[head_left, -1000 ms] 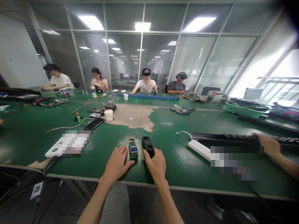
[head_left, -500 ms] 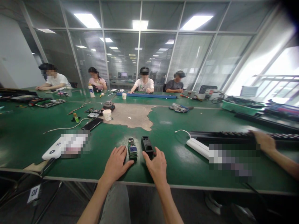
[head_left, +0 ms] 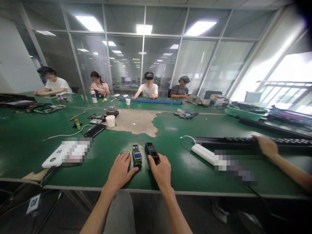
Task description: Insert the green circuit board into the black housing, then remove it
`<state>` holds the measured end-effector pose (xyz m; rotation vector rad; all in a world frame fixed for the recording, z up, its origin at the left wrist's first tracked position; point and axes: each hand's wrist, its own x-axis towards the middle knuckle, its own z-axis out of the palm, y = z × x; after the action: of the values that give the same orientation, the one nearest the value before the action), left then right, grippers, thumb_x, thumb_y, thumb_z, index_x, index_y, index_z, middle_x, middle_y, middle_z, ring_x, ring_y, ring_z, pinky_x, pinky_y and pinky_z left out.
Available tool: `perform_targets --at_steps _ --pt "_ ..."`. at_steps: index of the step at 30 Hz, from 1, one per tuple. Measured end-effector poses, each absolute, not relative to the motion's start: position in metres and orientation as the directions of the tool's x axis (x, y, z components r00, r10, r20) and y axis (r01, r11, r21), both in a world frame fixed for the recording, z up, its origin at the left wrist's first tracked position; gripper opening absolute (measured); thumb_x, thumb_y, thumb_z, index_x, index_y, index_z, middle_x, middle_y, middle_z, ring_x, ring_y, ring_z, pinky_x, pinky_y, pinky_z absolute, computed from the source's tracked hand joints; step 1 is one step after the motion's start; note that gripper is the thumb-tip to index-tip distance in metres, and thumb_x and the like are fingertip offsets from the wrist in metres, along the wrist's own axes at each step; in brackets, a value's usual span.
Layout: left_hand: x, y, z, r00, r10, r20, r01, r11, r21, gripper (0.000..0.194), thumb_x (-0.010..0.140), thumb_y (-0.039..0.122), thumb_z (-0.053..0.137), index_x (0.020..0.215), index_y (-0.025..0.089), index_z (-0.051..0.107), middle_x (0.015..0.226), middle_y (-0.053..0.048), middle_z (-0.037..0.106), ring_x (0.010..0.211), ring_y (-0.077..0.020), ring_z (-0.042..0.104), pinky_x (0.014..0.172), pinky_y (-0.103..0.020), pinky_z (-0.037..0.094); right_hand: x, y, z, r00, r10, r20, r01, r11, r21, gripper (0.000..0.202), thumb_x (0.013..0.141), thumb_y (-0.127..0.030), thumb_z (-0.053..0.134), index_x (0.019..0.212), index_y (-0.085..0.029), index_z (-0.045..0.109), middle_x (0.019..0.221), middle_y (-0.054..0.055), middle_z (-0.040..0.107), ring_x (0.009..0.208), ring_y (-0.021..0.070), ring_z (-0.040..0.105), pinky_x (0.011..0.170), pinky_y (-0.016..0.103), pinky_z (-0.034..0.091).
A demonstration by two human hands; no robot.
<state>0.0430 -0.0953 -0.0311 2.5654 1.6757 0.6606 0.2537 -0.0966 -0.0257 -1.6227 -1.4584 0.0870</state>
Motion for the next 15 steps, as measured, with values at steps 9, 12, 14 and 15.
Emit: perform_targets --at_steps 9,12,14,15 --pt "0.043 -0.097 -0.031 0.336 0.880 0.337 0.876 -0.423 0.232 0.064 0.089 0.062 0.046 0.135 0.018 0.049 0.143 -0.014 0.050 0.135 -0.0292 0.041 0.115 -0.051 0.027 0.227 -0.103 0.012 0.252 0.791 0.558 0.715 0.236 -0.658 0.035 0.088 -0.051 0.055 0.095 -0.019 0.067 0.088 0.007 0.065 0.081 0.0192 0.058 0.077 0.029 0.042" --pt "0.043 -0.097 -0.031 0.336 0.874 0.350 0.872 -0.429 0.234 0.060 0.090 0.060 0.047 0.134 0.019 0.050 0.141 -0.013 0.051 0.135 -0.0287 0.041 0.115 -0.051 0.027 0.213 -0.105 0.016 0.237 0.802 0.547 0.718 0.235 -0.655 0.035 0.087 -0.051 0.056 0.093 -0.018 0.067 0.088 0.007 0.065 0.082 0.0194 0.059 0.077 0.029 0.042" --pt "0.043 -0.098 -0.031 0.335 0.871 0.358 0.873 -0.431 0.231 0.060 0.090 0.059 0.048 0.135 0.019 0.048 0.141 -0.013 0.050 0.134 -0.0285 0.042 0.114 -0.051 0.028 0.205 -0.105 0.017 0.228 0.814 0.534 0.722 0.227 -0.654 0.034 0.088 -0.050 0.056 0.093 -0.018 0.067 0.087 0.007 0.065 0.082 0.0198 0.060 0.078 0.029 0.042" --pt "0.043 -0.098 -0.030 0.336 0.871 0.359 0.873 -0.430 0.228 0.060 0.090 0.058 0.048 0.135 0.019 0.048 0.141 -0.013 0.050 0.134 -0.0285 0.042 0.114 -0.051 0.028 0.201 -0.106 0.017 0.225 0.819 0.528 0.724 0.222 -0.653 0.034 0.088 -0.050 0.056 0.092 -0.018 0.067 0.087 0.007 0.065 0.083 0.0200 0.060 0.078 0.029 0.042"
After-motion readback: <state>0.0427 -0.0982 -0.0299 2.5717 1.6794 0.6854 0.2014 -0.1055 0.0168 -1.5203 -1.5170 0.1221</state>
